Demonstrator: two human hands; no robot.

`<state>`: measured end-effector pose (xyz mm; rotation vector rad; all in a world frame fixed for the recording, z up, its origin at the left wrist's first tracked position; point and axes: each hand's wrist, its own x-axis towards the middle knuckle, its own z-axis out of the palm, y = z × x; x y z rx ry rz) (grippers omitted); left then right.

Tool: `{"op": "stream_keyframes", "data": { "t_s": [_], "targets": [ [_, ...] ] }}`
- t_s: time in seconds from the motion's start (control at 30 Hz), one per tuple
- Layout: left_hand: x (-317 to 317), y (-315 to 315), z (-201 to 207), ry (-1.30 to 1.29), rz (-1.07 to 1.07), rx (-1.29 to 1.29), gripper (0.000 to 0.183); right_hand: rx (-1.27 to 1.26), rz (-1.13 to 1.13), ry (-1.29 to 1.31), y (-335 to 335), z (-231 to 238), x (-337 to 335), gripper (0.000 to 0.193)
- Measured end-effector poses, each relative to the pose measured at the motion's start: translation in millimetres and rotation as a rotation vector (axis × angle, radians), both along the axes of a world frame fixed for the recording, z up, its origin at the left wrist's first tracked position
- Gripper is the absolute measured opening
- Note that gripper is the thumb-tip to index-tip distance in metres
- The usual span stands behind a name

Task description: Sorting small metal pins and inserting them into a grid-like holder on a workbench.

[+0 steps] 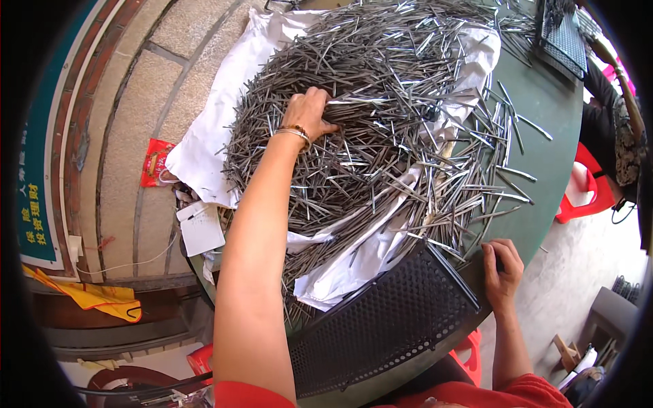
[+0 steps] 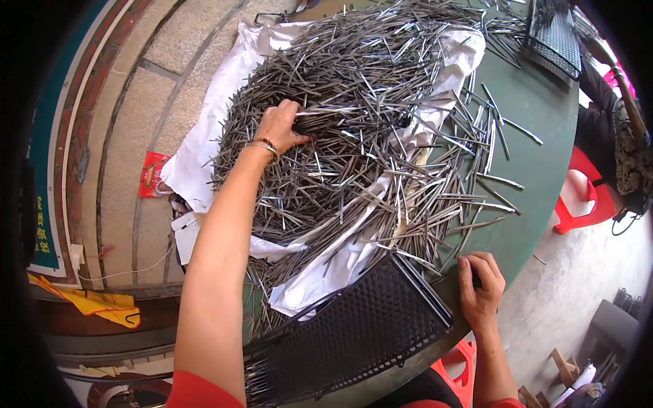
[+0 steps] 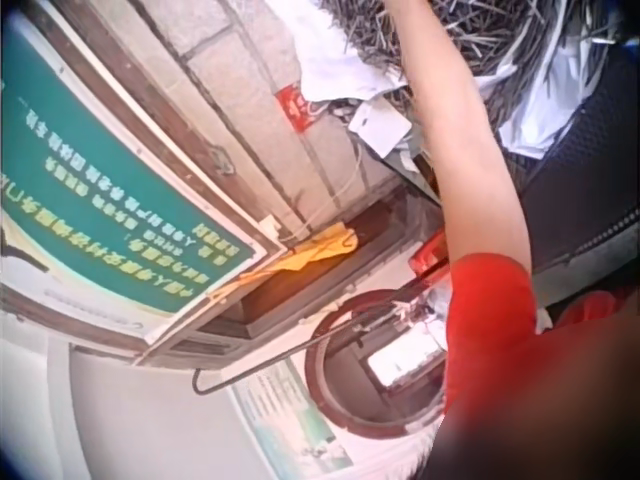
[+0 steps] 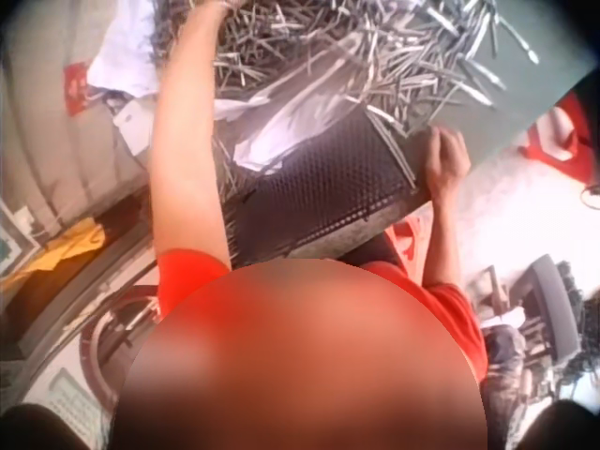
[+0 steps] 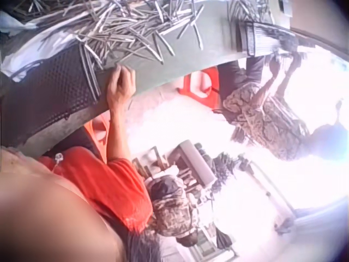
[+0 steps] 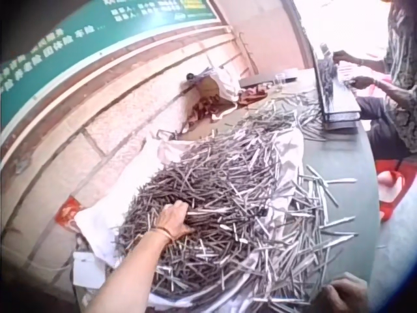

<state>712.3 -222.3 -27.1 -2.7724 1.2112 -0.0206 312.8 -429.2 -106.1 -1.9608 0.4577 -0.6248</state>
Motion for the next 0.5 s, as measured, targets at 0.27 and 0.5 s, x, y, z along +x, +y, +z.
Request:
{"op": "stream_keyframes", "data": {
  "t_s": [0.27,0.5],
  "targets": [
    [-7,1,-6,0.028,0.064,-0.087,0.057,0.01,-0.003,-0.021,0,2,-1,0.005],
    [-11,7,-6,-0.024,-0.099,-0.159,0.047,0.003,-0.015,-0.066,0,-2,-1,0.006]
  ]
}}
